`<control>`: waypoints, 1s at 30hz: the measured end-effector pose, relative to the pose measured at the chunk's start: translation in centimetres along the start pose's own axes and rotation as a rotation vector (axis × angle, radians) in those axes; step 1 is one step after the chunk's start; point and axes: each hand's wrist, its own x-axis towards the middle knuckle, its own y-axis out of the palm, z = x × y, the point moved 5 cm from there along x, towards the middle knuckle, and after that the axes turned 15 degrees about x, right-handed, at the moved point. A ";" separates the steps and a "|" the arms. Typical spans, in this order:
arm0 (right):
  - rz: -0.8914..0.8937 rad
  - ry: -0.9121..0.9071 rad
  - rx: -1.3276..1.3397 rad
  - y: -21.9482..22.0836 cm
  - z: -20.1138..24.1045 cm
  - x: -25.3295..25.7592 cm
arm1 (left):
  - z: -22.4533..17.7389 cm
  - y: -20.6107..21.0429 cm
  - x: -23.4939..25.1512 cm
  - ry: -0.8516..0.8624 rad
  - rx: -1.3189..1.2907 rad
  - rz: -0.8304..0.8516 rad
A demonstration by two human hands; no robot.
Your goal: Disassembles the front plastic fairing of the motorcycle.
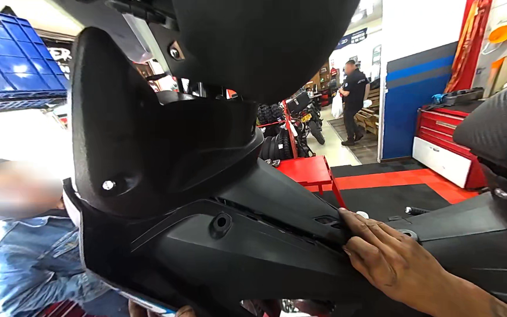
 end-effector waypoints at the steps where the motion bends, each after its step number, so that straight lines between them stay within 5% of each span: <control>1: 0.000 -0.001 -0.004 0.0 0.0 -0.1 | 0.0 0.0 0.0 -0.005 0.002 0.001; 16: 0.033 0.074 0.040 -0.3 -0.3 0.0 | 0.8 0.3 -0.3 -0.087 -0.118 -0.041; 30: 0.069 0.153 0.054 -0.9 0.0 0.8 | -1.5 0.9 0.5 -0.405 0.100 -0.052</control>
